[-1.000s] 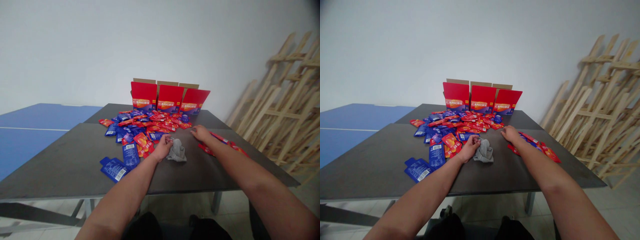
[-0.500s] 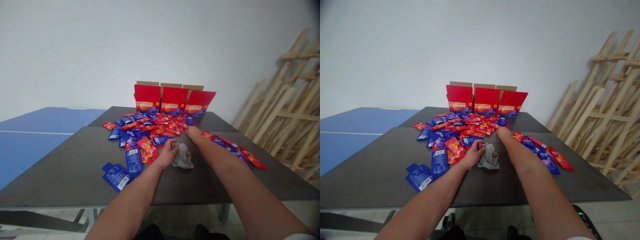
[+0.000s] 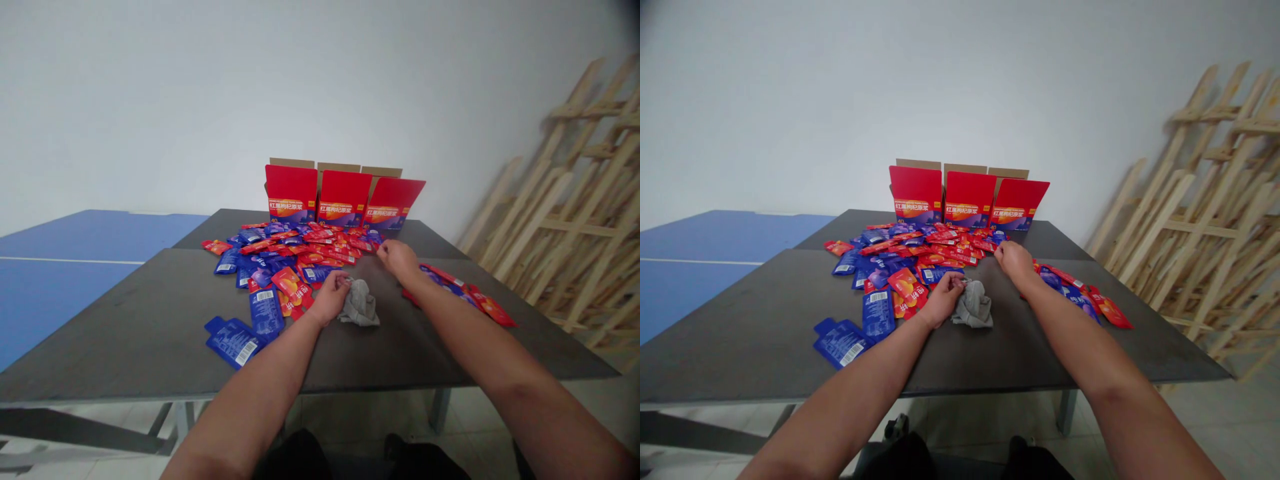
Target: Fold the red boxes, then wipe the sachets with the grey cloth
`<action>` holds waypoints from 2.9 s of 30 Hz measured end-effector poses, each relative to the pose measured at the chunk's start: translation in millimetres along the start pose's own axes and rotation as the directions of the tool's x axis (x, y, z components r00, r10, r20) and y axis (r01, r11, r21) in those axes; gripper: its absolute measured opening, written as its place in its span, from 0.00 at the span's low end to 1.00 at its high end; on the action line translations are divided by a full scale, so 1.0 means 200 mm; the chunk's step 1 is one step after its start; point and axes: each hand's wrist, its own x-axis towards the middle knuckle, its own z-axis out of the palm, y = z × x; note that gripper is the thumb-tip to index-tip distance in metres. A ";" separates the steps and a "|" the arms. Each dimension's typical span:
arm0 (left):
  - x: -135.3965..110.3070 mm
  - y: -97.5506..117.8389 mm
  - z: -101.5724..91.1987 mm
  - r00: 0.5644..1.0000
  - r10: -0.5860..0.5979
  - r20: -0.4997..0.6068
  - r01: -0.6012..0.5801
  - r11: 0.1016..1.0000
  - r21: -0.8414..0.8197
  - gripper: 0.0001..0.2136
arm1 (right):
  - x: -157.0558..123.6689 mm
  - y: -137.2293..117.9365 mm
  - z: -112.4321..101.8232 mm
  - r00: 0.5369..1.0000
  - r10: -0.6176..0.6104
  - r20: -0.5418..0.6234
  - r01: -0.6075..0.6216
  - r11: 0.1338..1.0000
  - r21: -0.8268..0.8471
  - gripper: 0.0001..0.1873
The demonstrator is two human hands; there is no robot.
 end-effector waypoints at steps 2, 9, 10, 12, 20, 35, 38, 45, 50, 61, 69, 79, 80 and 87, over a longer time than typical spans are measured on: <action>0.01 0.02 0.00 0.999 -0.020 -0.034 0.019 0.999 -0.051 0.08 | -0.11 -0.04 -0.02 0.982 -0.132 -0.137 0.145 0.985 0.089 0.15; 0.02 0.11 -0.01 0.985 -0.171 0.001 0.144 0.823 -0.550 0.18 | -0.43 -0.29 0.04 0.810 -0.479 -0.337 0.559 0.804 0.202 0.13; 0.02 0.12 -0.02 0.980 -0.196 0.042 0.184 0.796 -0.577 0.21 | -0.44 -0.32 0.05 0.792 -0.517 -0.325 0.594 0.776 0.212 0.13; 0.02 0.14 -0.03 0.961 -0.250 0.118 0.270 0.751 -0.603 0.24 | -0.45 -0.37 0.06 0.764 -0.577 -0.289 0.641 0.729 0.240 0.13; 0.05 0.17 -0.13 0.975 -0.216 0.056 0.184 0.636 -0.749 0.23 | -0.48 -0.44 0.13 0.902 -0.374 -0.214 0.431 0.801 0.416 0.19; 0.02 0.20 -0.15 0.959 -0.218 0.179 0.281 0.697 -0.659 0.24 | -0.49 -0.37 0.08 0.905 -0.215 -0.367 0.383 0.788 0.482 0.11; 0.01 0.19 -0.13 0.929 -0.298 0.222 0.370 0.709 -0.600 0.27 | -0.52 -0.39 0.07 0.833 -0.358 -0.422 0.539 0.695 0.475 0.13; -0.02 0.19 -0.08 0.854 -0.381 0.353 0.518 0.684 -0.514 0.23 | -0.53 -0.45 0.11 0.725 -0.561 -0.399 0.683 0.658 0.316 0.09; -0.05 0.18 -0.04 0.788 -0.390 0.476 0.604 0.642 -0.472 0.21 | -0.51 -0.43 0.12 0.801 -0.417 -0.429 0.568 0.755 0.328 0.10; -0.06 0.17 -0.04 0.805 -0.451 0.386 0.588 0.697 -0.411 0.10 | -0.44 -0.35 0.14 0.879 -0.056 -0.473 0.300 0.836 0.459 0.08; -0.05 0.17 -0.07 0.762 -0.464 0.451 0.631 0.688 -0.359 0.13 | -0.38 -0.28 0.16 0.886 0.188 -0.424 0.128 0.779 0.614 0.06; 0.01 0.20 -0.11 0.854 -0.376 0.359 0.518 0.555 -0.651 0.16 | -0.47 -0.37 0.09 0.765 -0.184 -0.617 0.541 0.702 0.462 0.16; 0.01 0.20 -0.11 0.846 -0.398 0.355 0.530 0.546 -0.649 0.17 | -0.49 -0.41 0.09 0.726 -0.318 -0.609 0.634 0.652 0.416 0.15; -0.02 0.19 -0.06 0.757 -0.503 0.418 0.653 0.544 -0.528 0.18 | -0.53 -0.49 0.09 0.675 -0.461 -0.576 0.707 0.627 0.327 0.10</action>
